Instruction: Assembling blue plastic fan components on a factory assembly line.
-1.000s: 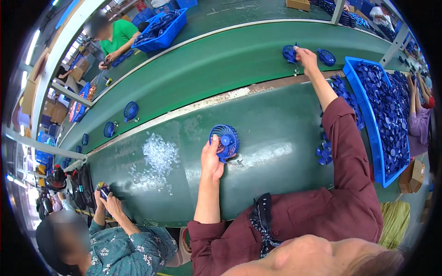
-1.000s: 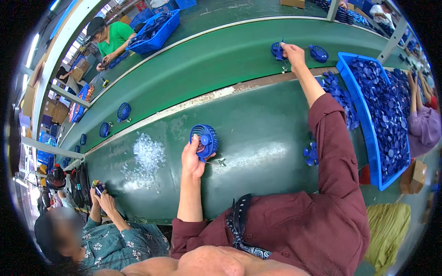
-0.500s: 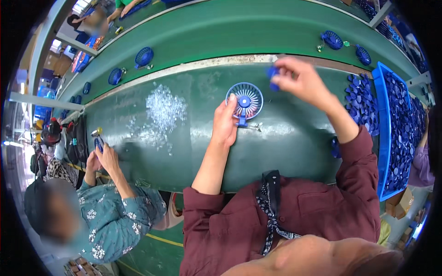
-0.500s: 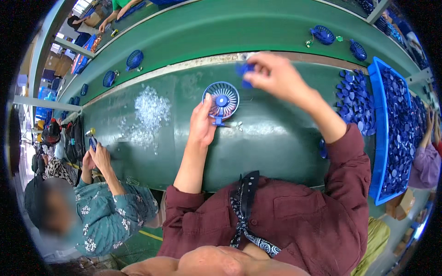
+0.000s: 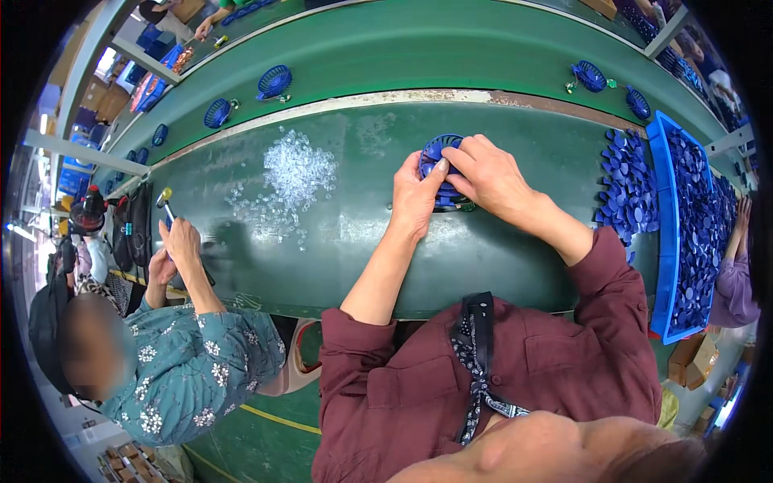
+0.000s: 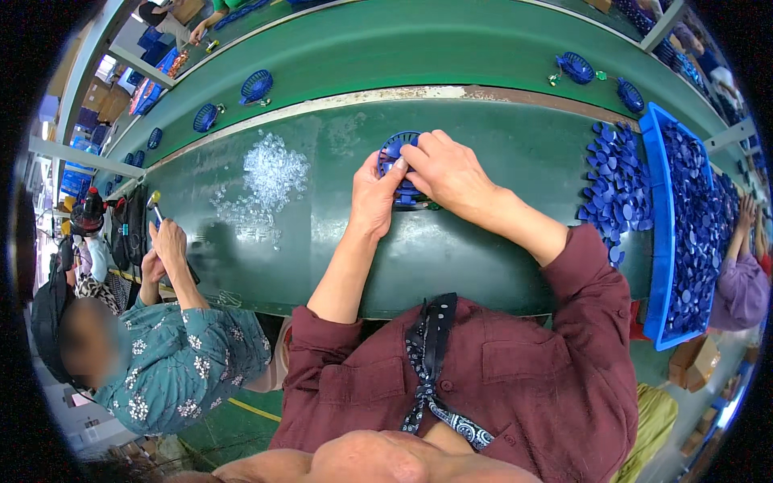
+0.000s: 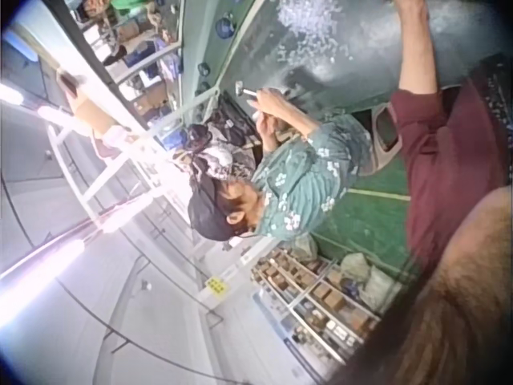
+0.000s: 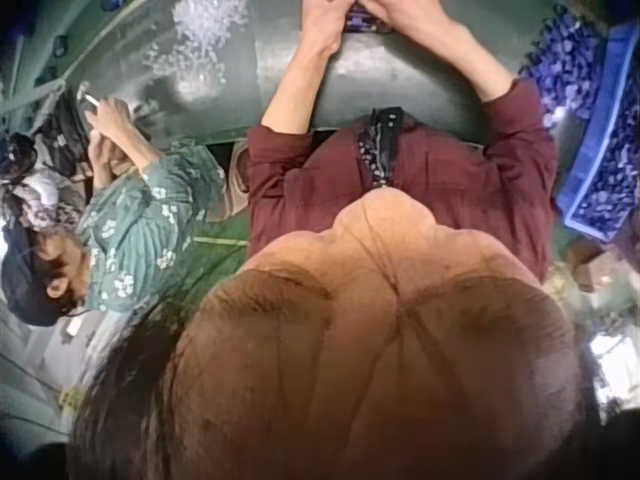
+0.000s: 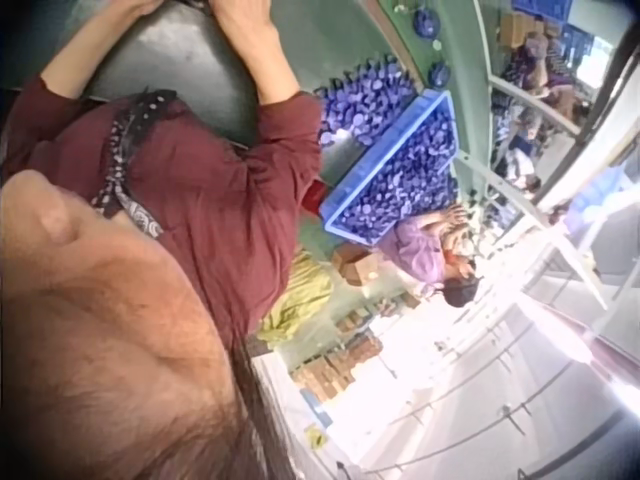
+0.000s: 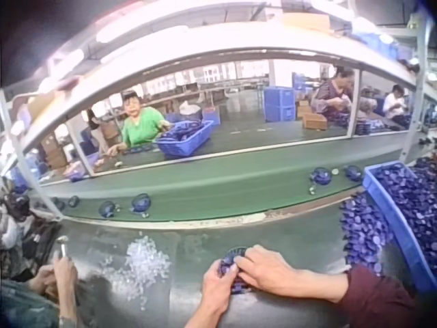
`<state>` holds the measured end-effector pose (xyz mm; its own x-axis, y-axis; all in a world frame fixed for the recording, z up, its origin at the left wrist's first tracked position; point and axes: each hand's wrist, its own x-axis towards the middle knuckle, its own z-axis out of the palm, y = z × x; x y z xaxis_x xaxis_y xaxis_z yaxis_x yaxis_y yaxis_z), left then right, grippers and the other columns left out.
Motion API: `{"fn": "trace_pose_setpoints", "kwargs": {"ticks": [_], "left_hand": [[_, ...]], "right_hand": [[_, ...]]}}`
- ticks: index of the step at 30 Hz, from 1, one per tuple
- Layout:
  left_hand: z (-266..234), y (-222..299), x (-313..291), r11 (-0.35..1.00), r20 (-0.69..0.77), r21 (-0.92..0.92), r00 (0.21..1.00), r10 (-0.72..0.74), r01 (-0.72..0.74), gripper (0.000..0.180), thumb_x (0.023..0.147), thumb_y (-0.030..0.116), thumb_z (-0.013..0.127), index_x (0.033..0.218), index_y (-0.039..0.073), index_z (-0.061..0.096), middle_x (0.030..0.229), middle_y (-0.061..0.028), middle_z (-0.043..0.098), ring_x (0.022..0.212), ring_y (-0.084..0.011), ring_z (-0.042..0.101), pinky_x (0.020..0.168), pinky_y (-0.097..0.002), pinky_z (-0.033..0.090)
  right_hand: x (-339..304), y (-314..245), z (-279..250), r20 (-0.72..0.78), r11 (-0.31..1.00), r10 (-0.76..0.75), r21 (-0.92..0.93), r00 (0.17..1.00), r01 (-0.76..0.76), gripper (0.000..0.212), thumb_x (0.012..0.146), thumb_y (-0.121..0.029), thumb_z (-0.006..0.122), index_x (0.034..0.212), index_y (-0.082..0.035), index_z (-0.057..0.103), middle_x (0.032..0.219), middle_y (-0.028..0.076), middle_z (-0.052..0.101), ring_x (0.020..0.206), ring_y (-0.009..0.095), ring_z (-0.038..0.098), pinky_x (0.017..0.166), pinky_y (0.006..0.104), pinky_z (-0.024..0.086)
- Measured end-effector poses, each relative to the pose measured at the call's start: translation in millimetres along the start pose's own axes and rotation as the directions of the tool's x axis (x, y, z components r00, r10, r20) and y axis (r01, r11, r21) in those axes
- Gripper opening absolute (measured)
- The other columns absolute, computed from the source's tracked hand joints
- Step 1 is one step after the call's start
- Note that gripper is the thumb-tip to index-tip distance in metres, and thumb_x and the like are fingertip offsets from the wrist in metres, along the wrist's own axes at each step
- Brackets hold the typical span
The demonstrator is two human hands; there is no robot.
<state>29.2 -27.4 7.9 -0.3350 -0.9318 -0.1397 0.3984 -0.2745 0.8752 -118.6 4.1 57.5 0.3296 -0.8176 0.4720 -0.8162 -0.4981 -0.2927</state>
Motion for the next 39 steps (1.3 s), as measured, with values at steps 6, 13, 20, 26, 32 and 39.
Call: {"fn": "trace_pose_setpoints", "kwargs": {"ticks": [6, 13, 20, 26, 32, 39], "left_hand": [[-2, 0, 2, 0.996, 0.04, 0.058, 0.997, 0.071, -0.073, 0.03, 0.083, 0.013, 0.067, 0.107, -0.002, 0.056, 0.092, -0.0048, 0.063, 0.079, -0.0084, 0.057, 0.073, -0.0242, 0.049], [-2, -5, 1, 0.855, 0.056, 0.48, 0.979, 0.195, -0.197, 0.031, 0.079, 0.015, 0.068, 0.102, -0.005, 0.061, 0.088, -0.0093, 0.066, 0.079, -0.013, 0.059, 0.074, -0.0281, 0.048], [-1, -2, 2, 0.971, -0.018, 0.237, 0.999, 0.046, -0.041, 0.041, 0.09, 0.015, 0.059, 0.122, -0.006, 0.046, 0.106, -0.0139, 0.061, 0.088, -0.0164, 0.06, 0.075, -0.0278, 0.051], [-3, -5, 5, 0.948, 0.069, 0.318, 0.998, -0.014, -0.009, 0.032, 0.092, 0.015, 0.055, 0.117, -0.004, 0.05, 0.1, -0.0138, 0.063, 0.085, -0.0179, 0.062, 0.074, -0.0287, 0.052], [2, -7, 2, 0.916, 0.128, 0.401, 0.991, -0.05, -0.005, 0.028, 0.091, 0.014, 0.055, 0.112, -0.004, 0.053, 0.096, -0.0125, 0.063, 0.081, -0.0168, 0.062, 0.072, -0.0275, 0.05], [-5, -28, 8, 0.863, 0.2, 0.493, 0.98, 0.009, -0.109, 0.025, 0.088, 0.012, 0.058, 0.108, -0.003, 0.055, 0.09, -0.0103, 0.064, 0.078, -0.0148, 0.063, 0.069, -0.0265, 0.051]], "right_hand": [[-5, 24, -10, -0.123, 0.983, 0.158, 0.116, 0.98, -0.144, 0.044, 0.07, -0.017, 0.075, 0.108, -0.003, 0.057, 0.095, 0.012, 0.057, 0.086, 0.028, 0.057, 0.067, 0.0338, 0.049], [-9, 46, 4, 0.412, 0.794, 0.295, 0.396, 0.862, -0.461, 0.039, 0.073, -0.029, 0.075, 0.092, 0.002, 0.061, 0.078, 0.006, 0.063, 0.074, 0.012, 0.056, 0.067, 0.0305, 0.047], [-11, 98, 0, 0.426, 0.343, 0.622, 0.606, 0.657, -0.718, 0.026, 0.079, -0.026, 0.073, 0.084, -0.002, 0.063, 0.07, 0.003, 0.06, 0.057, 0.009, 0.054, 0.047, 0.0233, 0.045], [-64, 207, -78, -0.24, 0.772, 0.616, -0.005, 0.75, -0.636, 0.048, 0.074, -0.025, 0.067, 0.113, 0.002, 0.059, 0.093, 0.019, 0.065, 0.082, 0.029, 0.064, 0.073, 0.0377, 0.052], [-131, 269, -108, -0.259, 0.431, 0.623, -0.674, 0.739, -0.6, 0.014, 0.072, -0.006, 0.055, 0.084, -0.001, 0.063, 0.089, 0.021, 0.063, 0.088, 0.038, 0.061, 0.075, 0.049, 0.052], [-125, 262, -87, -0.158, 0.584, 0.525, -0.647, 0.836, -0.49, 0.014, 0.067, -0.002, 0.057, 0.08, -0.001, 0.061, 0.086, 0.019, 0.06, 0.086, 0.038, 0.058, 0.074, 0.0464, 0.05]]}}
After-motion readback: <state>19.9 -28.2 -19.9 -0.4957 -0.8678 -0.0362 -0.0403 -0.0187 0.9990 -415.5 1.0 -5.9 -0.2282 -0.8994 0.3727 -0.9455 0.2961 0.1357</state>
